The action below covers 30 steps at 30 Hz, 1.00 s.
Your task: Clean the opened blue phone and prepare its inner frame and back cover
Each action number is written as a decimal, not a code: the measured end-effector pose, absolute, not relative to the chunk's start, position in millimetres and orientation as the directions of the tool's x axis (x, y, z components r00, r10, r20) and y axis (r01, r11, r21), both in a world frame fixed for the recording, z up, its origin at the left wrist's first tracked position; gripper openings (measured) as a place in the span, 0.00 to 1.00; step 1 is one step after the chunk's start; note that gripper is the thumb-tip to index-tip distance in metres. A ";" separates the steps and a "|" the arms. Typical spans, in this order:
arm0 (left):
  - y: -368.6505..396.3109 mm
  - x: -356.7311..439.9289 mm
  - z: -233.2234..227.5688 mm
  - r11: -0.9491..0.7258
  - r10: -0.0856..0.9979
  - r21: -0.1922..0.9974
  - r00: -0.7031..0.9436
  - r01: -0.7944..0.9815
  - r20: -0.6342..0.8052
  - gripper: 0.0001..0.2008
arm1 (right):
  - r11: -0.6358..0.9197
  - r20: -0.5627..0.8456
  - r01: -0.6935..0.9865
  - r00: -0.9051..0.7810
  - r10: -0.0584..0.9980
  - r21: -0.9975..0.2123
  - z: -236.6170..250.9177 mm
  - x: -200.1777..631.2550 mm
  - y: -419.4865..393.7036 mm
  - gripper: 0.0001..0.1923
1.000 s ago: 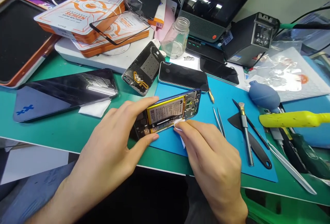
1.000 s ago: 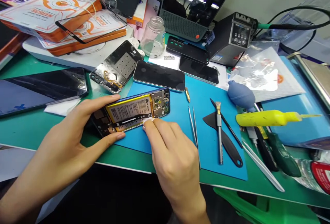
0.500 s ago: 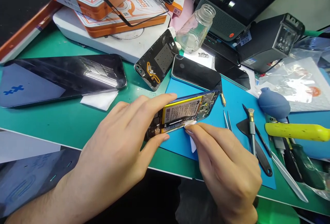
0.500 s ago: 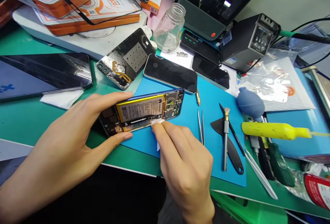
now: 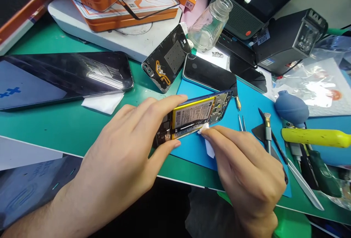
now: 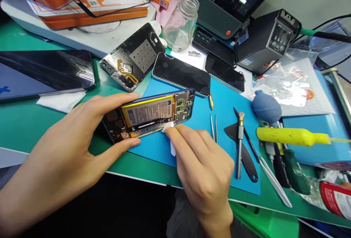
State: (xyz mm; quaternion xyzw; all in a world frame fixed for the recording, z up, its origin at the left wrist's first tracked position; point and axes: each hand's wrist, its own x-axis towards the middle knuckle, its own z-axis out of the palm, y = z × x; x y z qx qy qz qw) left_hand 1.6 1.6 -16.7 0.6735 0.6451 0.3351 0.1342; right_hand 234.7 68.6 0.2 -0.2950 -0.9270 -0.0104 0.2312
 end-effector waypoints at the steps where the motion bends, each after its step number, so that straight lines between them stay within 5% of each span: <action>1: 1.6 1.7 -16.2 -0.134 0.958 0.611 -0.056 0.780 0.281 0.30 | 0.822 0.438 0.559 -0.715 0.546 -0.112 -0.1 235.4 68.4 0.24; 15: 4.8 0.9 -13.8 -0.174 0.947 0.600 -0.033 0.781 0.318 0.29 | 0.823 0.447 0.555 -0.710 0.544 -0.121 -0.9 235.8 67.5 0.28; 30: 4.9 0.1 -15.1 -0.185 0.941 0.583 -0.028 0.791 0.337 0.28 | 0.850 0.473 0.503 -0.717 0.512 -0.156 -1.1 230.0 67.7 0.21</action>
